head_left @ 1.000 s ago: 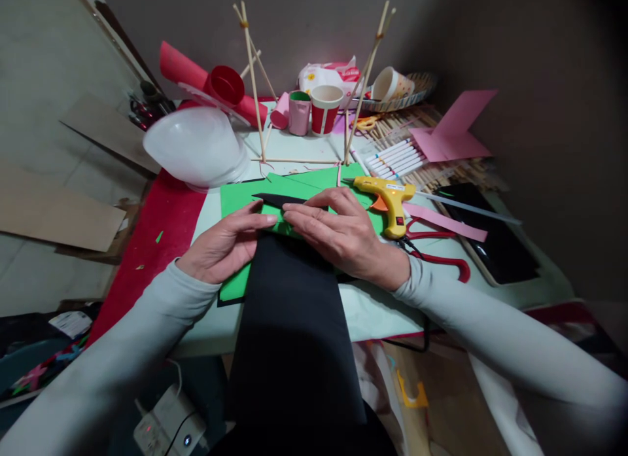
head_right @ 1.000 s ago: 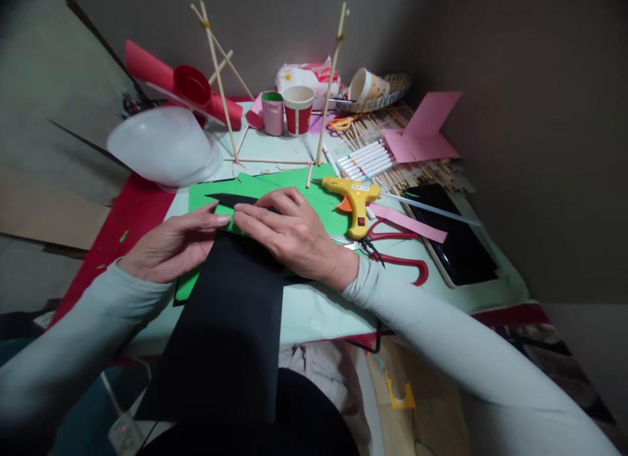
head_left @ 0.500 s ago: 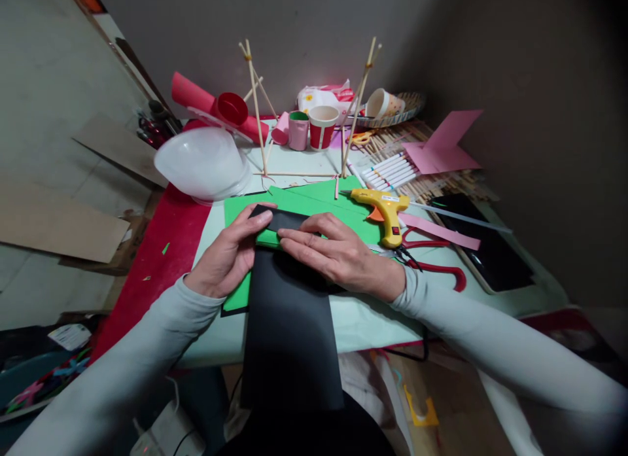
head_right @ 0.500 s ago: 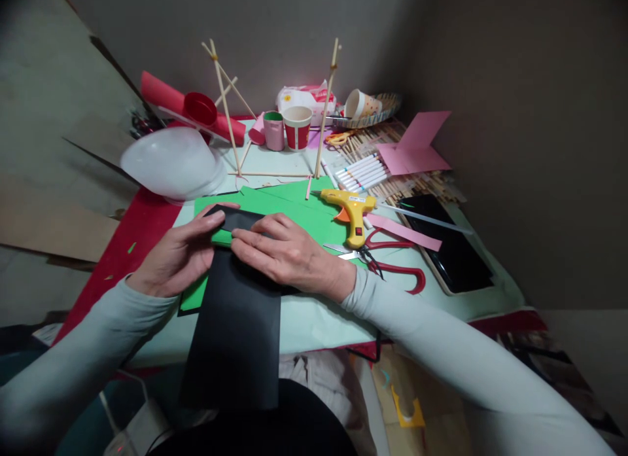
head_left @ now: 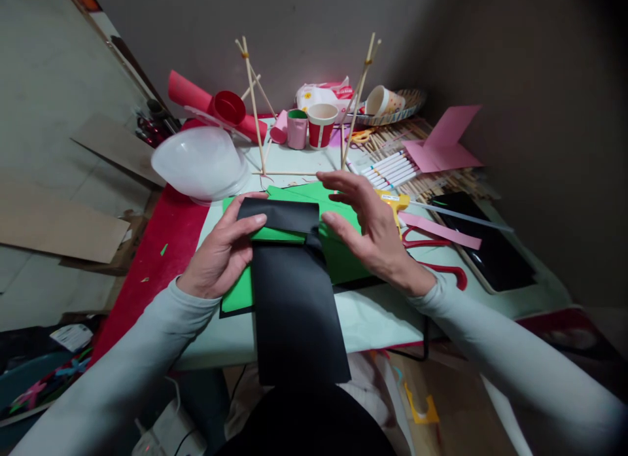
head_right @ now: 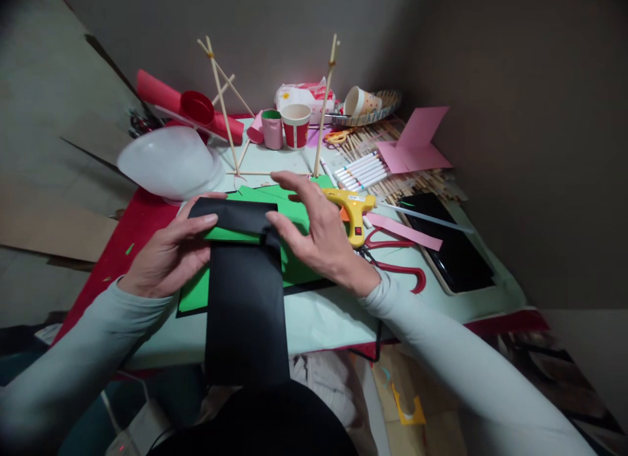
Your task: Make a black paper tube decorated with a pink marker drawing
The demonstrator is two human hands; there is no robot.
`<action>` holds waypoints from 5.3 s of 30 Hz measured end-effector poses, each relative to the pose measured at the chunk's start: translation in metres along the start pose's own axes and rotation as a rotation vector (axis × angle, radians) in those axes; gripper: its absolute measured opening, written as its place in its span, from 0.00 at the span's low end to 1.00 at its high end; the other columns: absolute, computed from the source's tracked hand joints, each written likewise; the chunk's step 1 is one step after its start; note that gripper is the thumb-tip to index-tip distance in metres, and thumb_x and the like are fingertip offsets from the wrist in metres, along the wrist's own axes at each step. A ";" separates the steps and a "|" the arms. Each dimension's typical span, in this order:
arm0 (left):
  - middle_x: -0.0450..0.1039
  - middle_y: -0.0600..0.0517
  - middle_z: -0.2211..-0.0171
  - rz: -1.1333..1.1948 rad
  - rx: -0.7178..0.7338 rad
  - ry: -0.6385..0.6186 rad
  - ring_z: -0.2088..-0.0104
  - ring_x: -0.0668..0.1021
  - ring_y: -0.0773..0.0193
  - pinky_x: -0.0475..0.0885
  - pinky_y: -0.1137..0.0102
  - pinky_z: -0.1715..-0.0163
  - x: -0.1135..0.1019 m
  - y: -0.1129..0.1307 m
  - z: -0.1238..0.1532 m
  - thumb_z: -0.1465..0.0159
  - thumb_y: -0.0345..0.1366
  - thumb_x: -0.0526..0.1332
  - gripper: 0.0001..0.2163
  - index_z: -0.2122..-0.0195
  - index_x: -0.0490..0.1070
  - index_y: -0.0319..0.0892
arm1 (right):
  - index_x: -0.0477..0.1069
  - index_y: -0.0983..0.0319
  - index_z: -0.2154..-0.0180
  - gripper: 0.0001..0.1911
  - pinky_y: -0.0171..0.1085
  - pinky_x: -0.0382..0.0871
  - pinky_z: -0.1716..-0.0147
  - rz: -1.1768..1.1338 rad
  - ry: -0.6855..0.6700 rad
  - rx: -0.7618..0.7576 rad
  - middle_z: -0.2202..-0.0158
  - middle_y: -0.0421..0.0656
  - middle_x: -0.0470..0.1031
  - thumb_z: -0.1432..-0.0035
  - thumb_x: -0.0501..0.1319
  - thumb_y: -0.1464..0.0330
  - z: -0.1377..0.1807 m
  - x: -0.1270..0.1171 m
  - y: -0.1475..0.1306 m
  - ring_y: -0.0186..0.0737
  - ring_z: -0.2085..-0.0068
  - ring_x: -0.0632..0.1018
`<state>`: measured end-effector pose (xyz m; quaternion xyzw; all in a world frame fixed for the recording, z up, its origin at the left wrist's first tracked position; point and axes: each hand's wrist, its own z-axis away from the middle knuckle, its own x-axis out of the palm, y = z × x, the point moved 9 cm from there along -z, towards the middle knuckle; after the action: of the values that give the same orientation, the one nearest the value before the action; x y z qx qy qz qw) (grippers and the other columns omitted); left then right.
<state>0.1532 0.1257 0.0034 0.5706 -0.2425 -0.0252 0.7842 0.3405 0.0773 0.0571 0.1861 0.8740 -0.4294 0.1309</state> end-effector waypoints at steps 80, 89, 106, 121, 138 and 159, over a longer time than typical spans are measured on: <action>0.74 0.52 0.46 -0.427 0.740 0.289 0.43 0.77 0.58 0.72 0.64 0.41 0.002 0.039 0.023 0.40 0.33 0.74 0.22 0.46 0.72 0.51 | 0.57 0.60 0.30 0.41 0.48 0.69 0.37 -0.447 -0.176 0.443 0.31 0.50 0.66 0.40 0.67 0.61 0.002 0.019 0.017 0.52 0.35 0.72; 0.79 0.49 0.51 -0.070 0.161 0.248 0.56 0.82 0.55 0.79 0.66 0.66 -0.018 0.001 -0.019 0.37 0.52 0.67 0.19 0.51 0.73 0.48 | 0.50 0.65 0.27 0.45 0.54 0.56 0.29 -0.307 -0.258 0.442 0.27 0.54 0.59 0.39 0.64 0.60 0.004 0.040 0.029 0.55 0.28 0.63; 0.74 0.44 0.39 -0.660 0.363 0.193 0.39 0.73 0.41 0.68 0.52 0.40 -0.013 0.023 -0.054 0.48 0.51 0.75 0.29 0.46 0.77 0.48 | 0.57 0.61 0.29 0.38 0.56 0.59 0.30 -0.131 -0.284 0.433 0.29 0.53 0.65 0.37 0.62 0.63 0.003 0.024 0.051 0.56 0.30 0.67; 0.78 0.44 0.53 -0.512 0.493 0.141 0.53 0.80 0.50 0.76 0.57 0.52 -0.004 0.055 -0.126 0.44 0.48 0.72 0.28 0.47 0.71 0.40 | 0.60 0.58 0.31 0.36 0.59 0.57 0.29 -0.035 -0.122 0.544 0.28 0.52 0.63 0.37 0.63 0.55 0.031 -0.042 0.057 0.56 0.28 0.64; 0.73 0.43 0.43 -0.259 0.418 0.103 0.49 0.79 0.53 0.78 0.53 0.51 -0.002 0.021 -0.203 0.30 0.42 0.64 0.19 0.41 0.71 0.41 | 0.68 0.54 0.36 0.32 0.67 0.62 0.36 0.131 0.404 0.415 0.36 0.50 0.71 0.39 0.67 0.54 0.033 -0.117 0.027 0.61 0.37 0.73; 0.74 0.42 0.43 -0.681 0.644 0.043 0.46 0.79 0.50 0.76 0.49 0.46 0.002 0.022 -0.212 0.33 0.40 0.68 0.23 0.39 0.69 0.41 | 0.65 0.53 0.34 0.31 0.59 0.71 0.43 0.220 0.339 0.385 0.36 0.50 0.71 0.36 0.65 0.56 0.034 -0.114 0.022 0.58 0.41 0.76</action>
<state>0.2364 0.3202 -0.0256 0.8323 -0.0206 -0.1930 0.5193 0.4552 0.0379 0.0654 0.3706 0.7601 -0.5336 -0.0091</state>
